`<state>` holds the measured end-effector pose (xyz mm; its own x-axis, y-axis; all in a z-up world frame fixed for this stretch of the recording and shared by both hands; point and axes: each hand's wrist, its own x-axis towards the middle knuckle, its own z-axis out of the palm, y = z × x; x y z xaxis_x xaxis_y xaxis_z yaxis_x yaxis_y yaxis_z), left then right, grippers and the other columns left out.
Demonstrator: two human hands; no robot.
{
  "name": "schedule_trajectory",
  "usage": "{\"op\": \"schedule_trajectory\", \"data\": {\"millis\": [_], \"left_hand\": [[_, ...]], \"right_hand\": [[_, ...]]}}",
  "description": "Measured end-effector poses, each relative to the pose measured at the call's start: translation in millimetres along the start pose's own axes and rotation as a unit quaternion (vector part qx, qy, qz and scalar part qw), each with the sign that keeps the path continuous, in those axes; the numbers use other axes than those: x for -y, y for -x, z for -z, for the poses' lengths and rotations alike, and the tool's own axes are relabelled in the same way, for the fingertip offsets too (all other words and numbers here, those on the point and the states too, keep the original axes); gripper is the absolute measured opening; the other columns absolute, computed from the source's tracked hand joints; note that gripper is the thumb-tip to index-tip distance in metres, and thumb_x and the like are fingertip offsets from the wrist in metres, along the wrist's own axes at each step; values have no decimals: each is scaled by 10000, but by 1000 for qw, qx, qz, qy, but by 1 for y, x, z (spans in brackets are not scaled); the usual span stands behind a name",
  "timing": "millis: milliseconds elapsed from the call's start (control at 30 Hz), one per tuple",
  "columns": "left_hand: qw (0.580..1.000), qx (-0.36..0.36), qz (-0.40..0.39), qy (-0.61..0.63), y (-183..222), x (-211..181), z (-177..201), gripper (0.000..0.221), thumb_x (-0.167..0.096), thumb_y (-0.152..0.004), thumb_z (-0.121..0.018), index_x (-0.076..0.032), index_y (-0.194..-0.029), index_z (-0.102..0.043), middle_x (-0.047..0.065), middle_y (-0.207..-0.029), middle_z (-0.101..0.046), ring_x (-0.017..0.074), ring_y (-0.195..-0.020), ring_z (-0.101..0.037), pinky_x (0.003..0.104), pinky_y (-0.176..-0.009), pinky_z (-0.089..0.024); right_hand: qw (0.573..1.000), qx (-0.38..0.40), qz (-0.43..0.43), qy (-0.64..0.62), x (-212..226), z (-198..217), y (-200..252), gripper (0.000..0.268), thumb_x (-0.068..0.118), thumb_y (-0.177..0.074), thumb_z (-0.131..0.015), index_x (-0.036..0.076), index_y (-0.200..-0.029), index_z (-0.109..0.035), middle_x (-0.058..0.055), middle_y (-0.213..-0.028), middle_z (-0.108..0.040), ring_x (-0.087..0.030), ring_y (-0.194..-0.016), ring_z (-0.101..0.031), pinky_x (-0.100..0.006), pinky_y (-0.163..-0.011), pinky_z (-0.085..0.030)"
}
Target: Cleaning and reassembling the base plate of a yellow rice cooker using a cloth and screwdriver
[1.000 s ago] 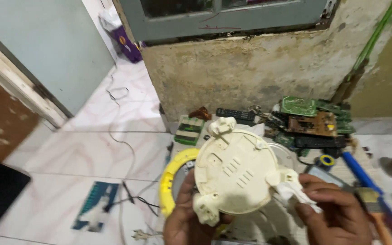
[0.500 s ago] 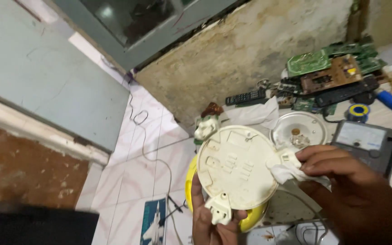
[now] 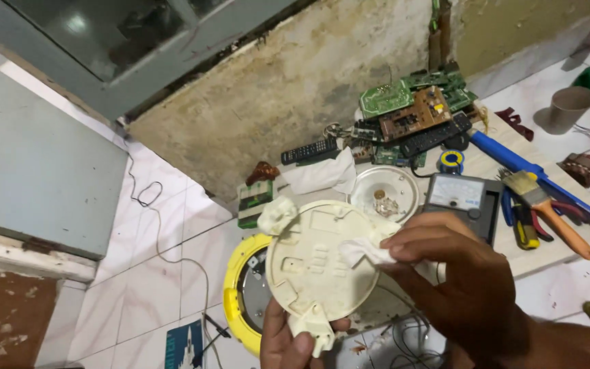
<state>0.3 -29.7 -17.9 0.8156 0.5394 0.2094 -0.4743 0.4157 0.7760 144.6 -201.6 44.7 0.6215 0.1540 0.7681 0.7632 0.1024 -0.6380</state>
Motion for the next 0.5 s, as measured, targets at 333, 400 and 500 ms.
{"op": "schedule_trajectory", "data": {"millis": [333,400,500], "left_hand": [[991,3,-13,-135,21,39,-14,697,-147,-779,-826,48,-1401,-580,318,-1092,-792,382,-884,-815,376,-766,-655],[990,17,-7,-142,26,42,-21,701,-157,-787,-835,65,-1400,-577,324,-1123,-781,371,-940,-805,360,-793,-648],[983,-94,7,-156,26,43,-28,690,15,-667,-777,27,-1349,-673,327,-1090,-845,383,-860,-865,379,-783,-673]], "right_hand": [[994,70,60,67,-11,-1,6,139,196,-942,-675,187,-1078,-701,-10,-1029,-769,-244,-943,-713,-354,-883,-574],[985,104,62,122,-18,-3,6,145,244,-982,-610,194,-1064,-719,6,-1004,-761,-269,-953,-682,-383,-880,-540],[976,142,42,159,-22,-7,3,164,273,-983,-602,166,-1004,-725,-33,-981,-718,-285,-915,-660,-415,-794,-516]]}}
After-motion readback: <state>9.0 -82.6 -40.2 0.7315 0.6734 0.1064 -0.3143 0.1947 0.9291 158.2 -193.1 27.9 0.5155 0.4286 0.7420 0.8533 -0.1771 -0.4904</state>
